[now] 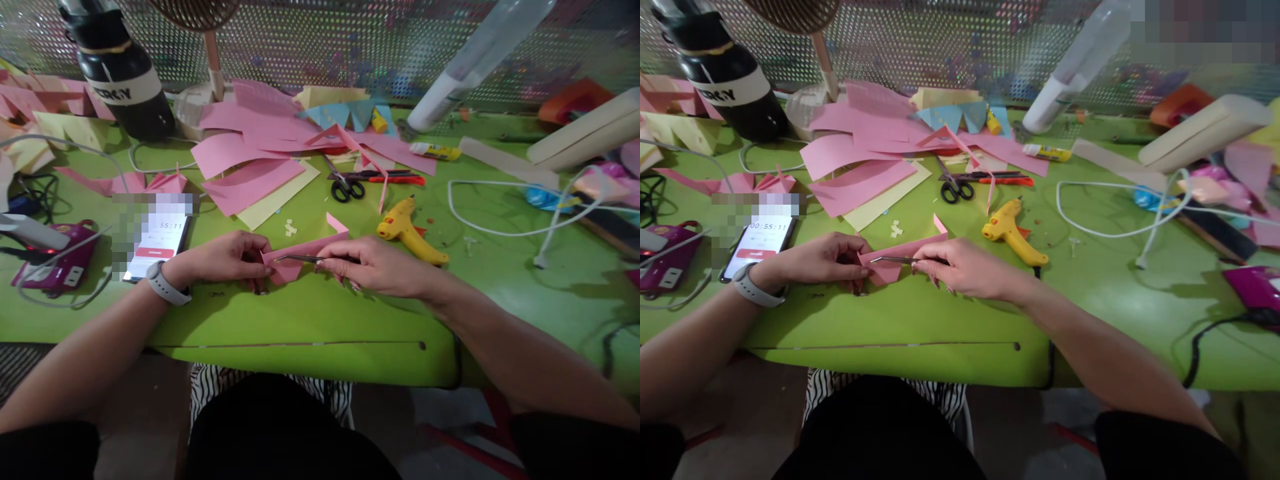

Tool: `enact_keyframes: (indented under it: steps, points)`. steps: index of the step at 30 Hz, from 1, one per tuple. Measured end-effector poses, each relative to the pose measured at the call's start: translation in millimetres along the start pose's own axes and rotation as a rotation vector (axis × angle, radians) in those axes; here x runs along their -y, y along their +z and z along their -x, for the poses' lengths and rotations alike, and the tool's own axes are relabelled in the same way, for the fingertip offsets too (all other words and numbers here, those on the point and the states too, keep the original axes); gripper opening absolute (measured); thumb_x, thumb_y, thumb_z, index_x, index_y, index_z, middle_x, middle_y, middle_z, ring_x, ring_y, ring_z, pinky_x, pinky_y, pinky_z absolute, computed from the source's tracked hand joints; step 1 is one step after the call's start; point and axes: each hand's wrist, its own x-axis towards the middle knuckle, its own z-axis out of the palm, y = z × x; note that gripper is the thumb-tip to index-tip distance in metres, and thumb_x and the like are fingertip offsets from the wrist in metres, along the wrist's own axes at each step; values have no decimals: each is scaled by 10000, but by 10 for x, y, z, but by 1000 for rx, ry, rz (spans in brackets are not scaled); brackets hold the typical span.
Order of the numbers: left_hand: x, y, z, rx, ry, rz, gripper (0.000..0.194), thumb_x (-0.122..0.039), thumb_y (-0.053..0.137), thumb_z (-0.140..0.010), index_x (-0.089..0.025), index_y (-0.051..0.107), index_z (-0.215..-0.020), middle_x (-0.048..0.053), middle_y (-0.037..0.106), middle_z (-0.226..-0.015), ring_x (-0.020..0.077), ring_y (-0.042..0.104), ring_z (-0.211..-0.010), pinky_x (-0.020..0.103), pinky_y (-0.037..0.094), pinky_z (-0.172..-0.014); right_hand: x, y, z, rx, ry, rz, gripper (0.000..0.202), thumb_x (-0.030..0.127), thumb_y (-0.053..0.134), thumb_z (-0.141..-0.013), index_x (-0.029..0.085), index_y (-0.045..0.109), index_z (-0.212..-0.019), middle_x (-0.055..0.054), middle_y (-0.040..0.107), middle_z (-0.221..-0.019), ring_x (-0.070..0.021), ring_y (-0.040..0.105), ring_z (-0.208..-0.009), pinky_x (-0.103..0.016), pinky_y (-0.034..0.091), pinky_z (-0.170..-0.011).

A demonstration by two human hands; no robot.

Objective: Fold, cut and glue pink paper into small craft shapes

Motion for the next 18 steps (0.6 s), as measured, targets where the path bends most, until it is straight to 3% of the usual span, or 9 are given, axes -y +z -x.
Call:
enact_keyframes:
  steps: [5,18]
  points:
    - [5,-3,4,-7,-2,-10,170,-293,662,-863,-140,589,-879,36,723,-755,119,688,-622,215,543,-578,-17,5,-9,1,-56,60,377,484,461,-957,176,665,-882,2,590,-663,-100,495,-551,-260,372,-550]
    - [-11,-2,10,-9,1,-25,154,-268,644,-871,-126,587,-885,70,735,-835,121,695,-646,218,560,-595,24,55,-28,-24,-42,16,330,432,456,-958,173,647,-886,9,580,-638,-88,477,-495,-252,351,-494]
